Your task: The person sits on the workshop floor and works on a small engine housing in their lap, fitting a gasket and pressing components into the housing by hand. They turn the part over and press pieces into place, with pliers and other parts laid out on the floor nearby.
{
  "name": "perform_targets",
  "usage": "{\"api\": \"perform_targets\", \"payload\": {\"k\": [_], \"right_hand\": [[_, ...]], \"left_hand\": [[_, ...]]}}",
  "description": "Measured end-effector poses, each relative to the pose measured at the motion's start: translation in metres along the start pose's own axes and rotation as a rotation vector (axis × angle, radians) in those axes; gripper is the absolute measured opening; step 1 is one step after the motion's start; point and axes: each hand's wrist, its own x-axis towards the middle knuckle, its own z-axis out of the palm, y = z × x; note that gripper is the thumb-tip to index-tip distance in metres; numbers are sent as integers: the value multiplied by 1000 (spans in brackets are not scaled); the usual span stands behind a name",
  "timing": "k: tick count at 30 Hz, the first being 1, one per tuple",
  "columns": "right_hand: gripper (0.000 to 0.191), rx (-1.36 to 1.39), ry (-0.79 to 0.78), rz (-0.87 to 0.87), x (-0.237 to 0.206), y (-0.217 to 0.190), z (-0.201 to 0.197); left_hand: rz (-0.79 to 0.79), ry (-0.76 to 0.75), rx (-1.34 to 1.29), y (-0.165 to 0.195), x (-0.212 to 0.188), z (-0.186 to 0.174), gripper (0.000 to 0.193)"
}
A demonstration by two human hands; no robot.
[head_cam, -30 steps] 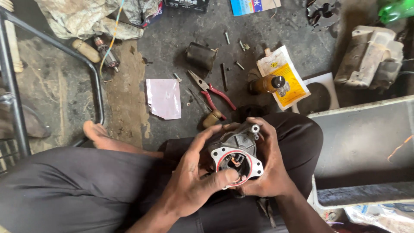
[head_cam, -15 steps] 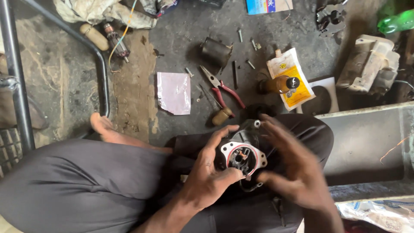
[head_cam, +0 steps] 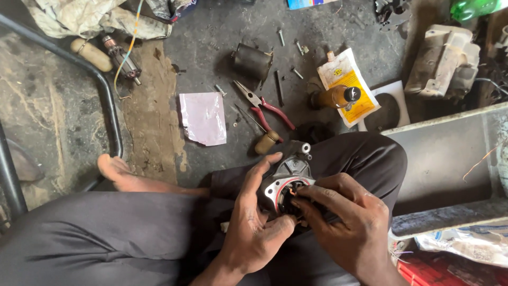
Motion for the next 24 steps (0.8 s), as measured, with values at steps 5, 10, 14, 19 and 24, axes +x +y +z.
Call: {"api": "perform_targets", "payload": {"k": [5,10,14,19,24], "right_hand": [[22,-40,38,-21,-2,3,5],[20,-15,92,-52,-3,3,11],[18,20,93,-6,-3,2,13],[13,-39,99,43,-1,-2,13],[19,-131,142,-51,-2,-5,13]], "left_hand": [[-18,2,-1,1,0,1,87],[-8,13,6,3,1,1,88],[-28,12,-11,5,2,1,88],[-46,17,-95,7,2,1,88],[-82,22,-140,9,2,0,91]]}}
